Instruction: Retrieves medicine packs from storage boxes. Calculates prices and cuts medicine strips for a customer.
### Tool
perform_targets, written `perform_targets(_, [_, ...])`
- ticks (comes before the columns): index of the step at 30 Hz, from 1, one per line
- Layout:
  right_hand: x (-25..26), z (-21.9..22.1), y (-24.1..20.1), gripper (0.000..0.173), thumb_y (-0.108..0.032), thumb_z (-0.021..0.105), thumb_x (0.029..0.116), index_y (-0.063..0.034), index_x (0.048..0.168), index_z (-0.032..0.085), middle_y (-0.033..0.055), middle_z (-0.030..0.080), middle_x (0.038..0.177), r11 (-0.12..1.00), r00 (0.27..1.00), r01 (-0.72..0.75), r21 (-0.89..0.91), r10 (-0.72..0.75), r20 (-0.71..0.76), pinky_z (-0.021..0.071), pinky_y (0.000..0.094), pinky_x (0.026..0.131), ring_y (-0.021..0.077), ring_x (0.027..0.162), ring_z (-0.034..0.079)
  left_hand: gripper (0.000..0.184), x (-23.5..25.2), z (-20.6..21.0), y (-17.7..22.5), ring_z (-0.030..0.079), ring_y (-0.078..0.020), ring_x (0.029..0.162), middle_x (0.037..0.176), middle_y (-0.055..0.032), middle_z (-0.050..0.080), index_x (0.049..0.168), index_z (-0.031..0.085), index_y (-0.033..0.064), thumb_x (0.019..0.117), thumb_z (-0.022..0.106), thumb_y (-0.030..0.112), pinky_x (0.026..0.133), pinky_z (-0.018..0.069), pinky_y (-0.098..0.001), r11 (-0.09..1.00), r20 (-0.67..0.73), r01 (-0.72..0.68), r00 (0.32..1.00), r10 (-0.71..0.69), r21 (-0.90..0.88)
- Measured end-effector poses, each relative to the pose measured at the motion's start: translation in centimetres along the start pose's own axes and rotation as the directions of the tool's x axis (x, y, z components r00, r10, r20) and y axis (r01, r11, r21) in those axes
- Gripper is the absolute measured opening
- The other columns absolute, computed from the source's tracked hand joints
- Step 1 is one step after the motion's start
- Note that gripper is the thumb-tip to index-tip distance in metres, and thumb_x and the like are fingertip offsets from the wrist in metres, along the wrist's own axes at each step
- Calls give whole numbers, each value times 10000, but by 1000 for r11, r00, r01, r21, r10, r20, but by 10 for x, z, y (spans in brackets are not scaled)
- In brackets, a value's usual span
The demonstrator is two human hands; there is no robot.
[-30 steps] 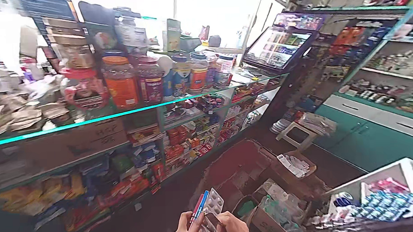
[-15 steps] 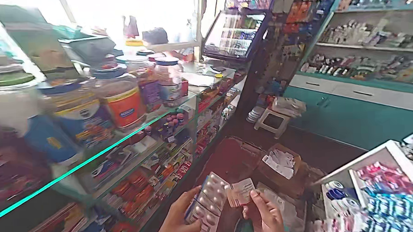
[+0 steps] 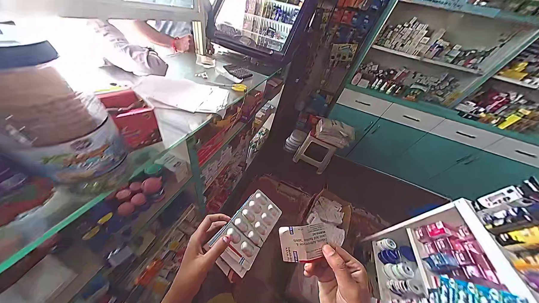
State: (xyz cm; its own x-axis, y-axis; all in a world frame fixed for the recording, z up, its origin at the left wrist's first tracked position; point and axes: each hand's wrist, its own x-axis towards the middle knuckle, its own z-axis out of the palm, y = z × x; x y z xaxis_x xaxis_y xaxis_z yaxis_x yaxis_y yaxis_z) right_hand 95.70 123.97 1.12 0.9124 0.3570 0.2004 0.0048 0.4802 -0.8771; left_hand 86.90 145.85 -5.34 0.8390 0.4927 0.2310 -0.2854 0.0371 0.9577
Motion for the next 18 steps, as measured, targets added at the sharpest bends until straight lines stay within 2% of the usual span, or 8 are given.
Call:
perform_targets(4, [105, 8, 10, 379, 8, 434, 1031, -92, 904, 777, 9, 770, 733, 999, 999, -3, -40, 2, -32, 607, 183, 581, 46, 608, 725, 362, 122, -4, -5, 706, -46, 940, 1087, 51, 729, 1256, 637, 52, 952, 639, 249, 816, 597, -220, 964, -39, -239, 969, 245, 113])
perform_targets(7, [176, 11, 17, 316, -33, 500, 1026, -101, 907, 785, -5, 767, 739, 998, 1000, 14, -64, -13, 9, 598, 172, 566, 30, 599, 714, 392, 198, -10, -4, 671, -17, 1055, 1185, 63, 711, 1278, 654, 62, 987, 620, 323, 913, 564, -213, 913, -112, -343, 921, 374, 222])
perform_targets(10, [238, 13, 30, 220, -102, 588, 1003, -107, 917, 790, -22, 761, 751, 998, 998, 26, -64, -22, 59, 584, 161, 539, 12, 599, 703, 384, 257, -18, -8, 647, -46, 1131, 1227, 34, 697, 1268, 671, 56, 1006, 604, 329, 980, 536, -246, 890, -177, -356, 893, 414, 286])
perform_targets(13, [296, 9, 48, 176, -171, 635, 990, -110, 940, 793, -41, 756, 760, 999, 990, 18, -44, -11, 143, 576, 153, 531, -4, 603, 693, 325, 300, -23, -13, 675, -34, 1089, 1221, 87, 711, 1280, 669, 105, 1016, 606, 283, 942, 559, -220, 855, -240, -395, 842, 484, 336])
perform_targets(18, [398, 1, 77, 182, -184, 636, 989, -114, 926, 792, -63, 746, 753, 999, 954, -44, -2, 42, 298, 569, 142, 524, -21, 595, 680, 280, 350, -28, -24, 662, 24, 1041, 1192, 131, 695, 1275, 642, 90, 1052, 547, 232, 904, 557, -184, 757, -364, -339, 720, 591, 559])
